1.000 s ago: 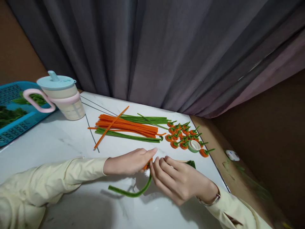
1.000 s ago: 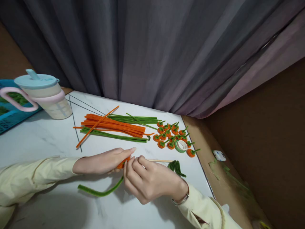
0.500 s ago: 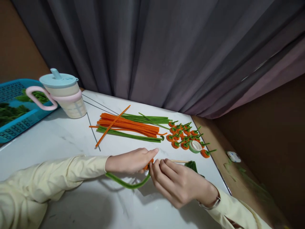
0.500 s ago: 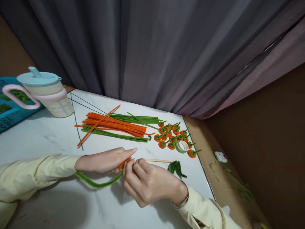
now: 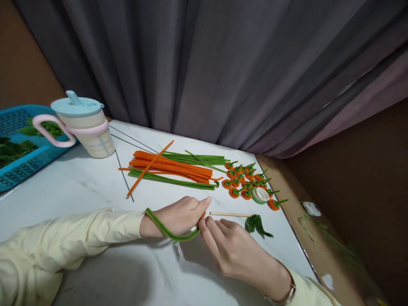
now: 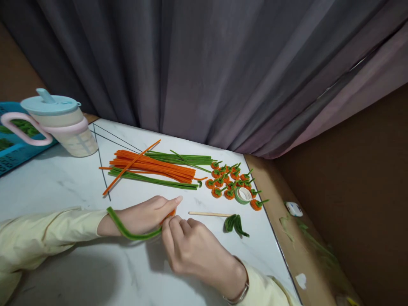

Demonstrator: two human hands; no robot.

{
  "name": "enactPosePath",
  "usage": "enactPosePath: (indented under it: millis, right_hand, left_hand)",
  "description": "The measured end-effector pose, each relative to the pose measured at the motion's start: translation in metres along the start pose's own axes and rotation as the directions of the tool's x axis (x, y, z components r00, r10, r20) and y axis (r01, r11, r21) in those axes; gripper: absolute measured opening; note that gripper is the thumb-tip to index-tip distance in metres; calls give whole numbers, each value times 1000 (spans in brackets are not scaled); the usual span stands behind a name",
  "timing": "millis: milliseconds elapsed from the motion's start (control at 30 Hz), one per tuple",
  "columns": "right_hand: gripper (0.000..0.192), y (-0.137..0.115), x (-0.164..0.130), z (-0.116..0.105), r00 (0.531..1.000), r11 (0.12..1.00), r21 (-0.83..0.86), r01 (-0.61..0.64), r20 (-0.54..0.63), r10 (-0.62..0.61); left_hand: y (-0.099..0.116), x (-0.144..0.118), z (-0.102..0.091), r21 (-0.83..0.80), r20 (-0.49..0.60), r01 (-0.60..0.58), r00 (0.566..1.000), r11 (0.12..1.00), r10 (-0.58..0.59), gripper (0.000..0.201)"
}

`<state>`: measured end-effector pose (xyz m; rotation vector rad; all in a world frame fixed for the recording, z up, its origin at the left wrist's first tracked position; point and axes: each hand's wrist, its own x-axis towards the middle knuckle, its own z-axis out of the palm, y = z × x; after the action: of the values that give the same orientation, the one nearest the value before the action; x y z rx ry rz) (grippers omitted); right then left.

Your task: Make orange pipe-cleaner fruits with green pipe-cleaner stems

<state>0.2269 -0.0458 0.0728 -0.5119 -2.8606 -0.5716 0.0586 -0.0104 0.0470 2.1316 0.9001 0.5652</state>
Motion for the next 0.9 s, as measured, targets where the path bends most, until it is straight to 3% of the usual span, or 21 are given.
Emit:
enactPosePath:
  millis: [100, 200, 300, 367, 433, 533, 600, 667, 733, 833, 900]
  right_hand:
    - [27, -4, 2, 1, 998, 998, 6, -66, -11, 66]
    - [28, -6, 0, 5, 987, 985, 61, -160, -21, 161]
    - [24, -7, -4, 11, 950, 907, 293, -304, 19, 312]
    - [18, -7, -6, 15, 903, 766, 518, -382, 34, 428]
    - [14, -7, -4, 17, 832, 562, 706, -431, 69, 550]
    - [17, -7, 1, 15, 706, 126, 879, -460, 276, 652]
    - [21, -7, 5, 12, 642, -186, 885, -426, 440, 628]
    - [26, -6, 7, 10, 602, -402, 841, -362, 540, 588]
    - [32, -4, 8, 10, 592, -500, 801, -329, 588, 551]
    - [40, 3, 7, 12, 640, -468, 814, -345, 569, 517]
    - [42, 8, 6, 13, 678, -438, 832, -340, 540, 498]
  left_hand:
    - [6, 1, -2, 117, 55, 10, 998, 993, -17, 46]
    - [10, 3, -3, 145, 33, 77, 996, 986, -82, 45]
    - [10, 4, -1, 99, -16, 125, 992, 987, -124, 42]
    - [9, 4, 0, 92, -45, 129, 991, 987, -126, 38]
    - [8, 2, 1, 78, -63, 124, 991, 989, -119, 35]
    - [10, -1, 2, 24, -109, 94, 990, 995, -91, 30]
    - [11, -3, 3, 5, -160, 66, 985, 998, -64, 29]
    - [10, -5, 5, 21, -217, 18, 976, 1000, -14, 29]
    - [8, -5, 9, 97, -275, -87, 955, 992, 110, 30]
    - [3, -5, 12, 237, -303, -258, 896, 936, 324, 30]
    - [1, -5, 12, 241, -301, -299, 881, 923, 364, 28]
